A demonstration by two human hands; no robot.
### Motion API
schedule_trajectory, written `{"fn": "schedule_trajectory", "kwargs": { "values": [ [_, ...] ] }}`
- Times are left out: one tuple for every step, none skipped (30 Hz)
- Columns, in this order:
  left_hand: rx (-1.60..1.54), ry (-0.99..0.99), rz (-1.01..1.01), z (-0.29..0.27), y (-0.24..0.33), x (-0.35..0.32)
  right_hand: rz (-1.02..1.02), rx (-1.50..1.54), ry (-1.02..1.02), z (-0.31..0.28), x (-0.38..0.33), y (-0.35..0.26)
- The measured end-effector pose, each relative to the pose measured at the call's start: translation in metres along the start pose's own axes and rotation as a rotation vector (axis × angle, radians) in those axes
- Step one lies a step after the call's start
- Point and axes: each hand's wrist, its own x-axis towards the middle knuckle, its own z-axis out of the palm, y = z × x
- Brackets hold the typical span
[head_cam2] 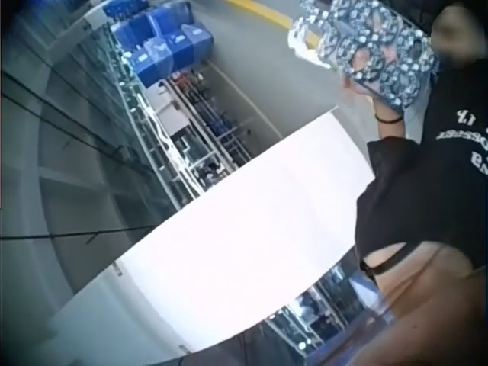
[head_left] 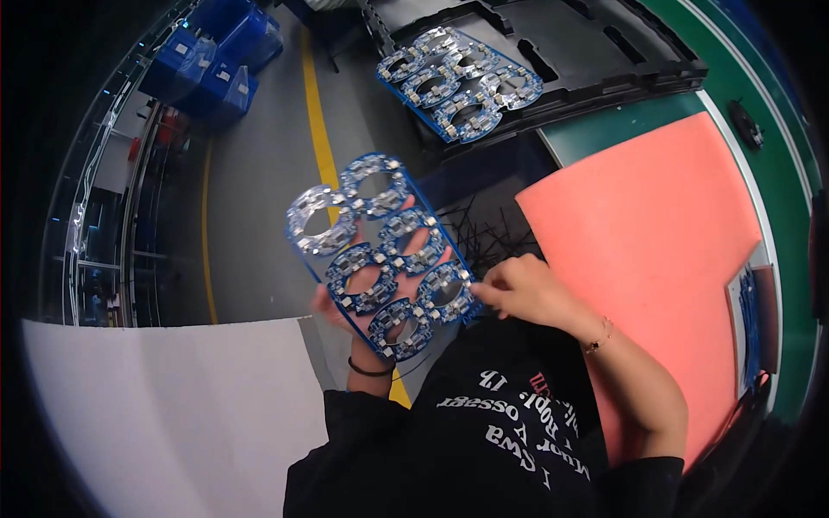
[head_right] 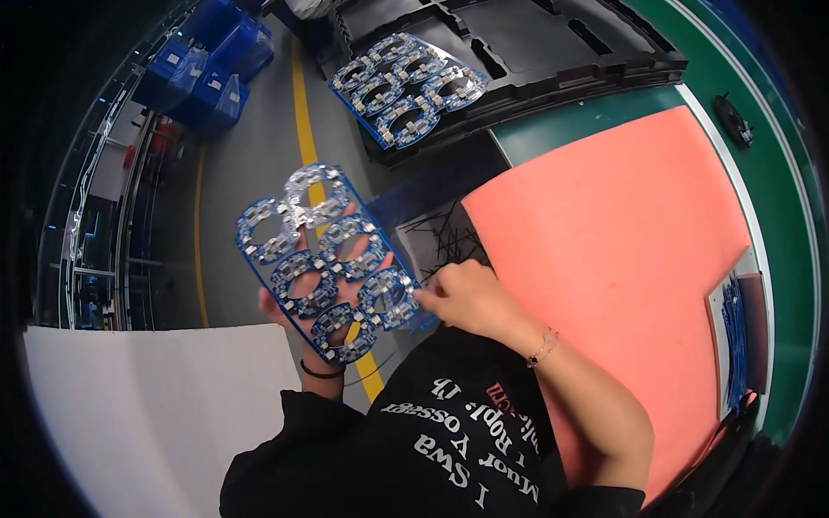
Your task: The person is inspecting and organizing circular circuit board panels on an assembly line.
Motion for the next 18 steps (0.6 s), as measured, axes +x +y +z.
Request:
{"fn": "schedule_trajectory", "kwargs": {
  "values": [
    [0.003,0.023,-0.045,-0.002,0.0,-0.004,-0.058,-0.19,0.08,-0.001,0.0,0.001],
    [0.006,0.045,-0.09,-0.006,-0.001,-0.009,-0.053,-0.169,0.055,-0.001,-0.001,-0.002],
    [-0.026,0.043,-0.148,-0.013,-0.001,-0.013,-0.057,-0.169,0.047,0.001,-0.002,-0.003],
    [-0.09,0.094,-0.162,-0.019,-0.002,-0.017,-0.162,-0.283,0.132,0.003,-0.004,-0.001],
    [-0.154,0.145,-0.176,-0.024,-0.004,-0.021,-0.267,-0.396,0.217,0.005,-0.005,0.0],
    [-0.186,0.167,-0.204,-0.028,-0.004,-0.024,-0.266,-0.397,0.214,0.006,-0.005,0.001],
    [-0.23,0.147,-0.183,-0.017,-0.008,-0.022,-0.308,-0.455,0.235,0.008,-0.005,0.003],
    [-0.274,0.126,-0.161,-0.006,-0.011,-0.021,-0.35,-0.512,0.256,0.009,-0.004,0.002],
    [-0.27,0.162,-0.176,-0.014,-0.013,-0.024,-0.352,-0.515,0.251,0.008,-0.003,-0.002],
    [-0.263,0.215,-0.177,-0.013,-0.017,-0.024,-0.458,-0.413,0.287,0.005,-0.001,-0.012],
    [-0.256,0.268,-0.178,-0.012,-0.022,-0.023,-0.562,-0.309,0.324,0.004,0.003,-0.019],
    [-0.344,0.273,-0.155,-0.024,-0.025,-0.027,-0.694,-0.212,0.325,0.007,0.012,-0.019],
    [-0.389,0.209,-0.164,-0.03,-0.027,-0.028,-0.711,-0.152,0.304,0.01,0.017,-0.025],
    [-0.434,0.145,-0.175,-0.034,-0.029,-0.028,-0.728,-0.091,0.284,0.011,0.022,-0.029],
    [-0.349,0.107,-0.191,-0.036,-0.033,-0.028,-0.743,-0.167,0.258,0.007,0.026,-0.032],
    [-0.435,0.09,-0.179,-0.025,-0.035,-0.024,-0.742,-0.151,0.396,0.009,0.031,-0.034],
    [-0.522,0.073,-0.167,-0.015,-0.035,-0.019,-0.738,-0.133,0.535,0.012,0.038,-0.032],
    [-0.422,0.083,-0.193,-0.018,-0.036,-0.02,-0.638,-0.098,0.546,0.012,0.043,-0.023]
  ]
}}
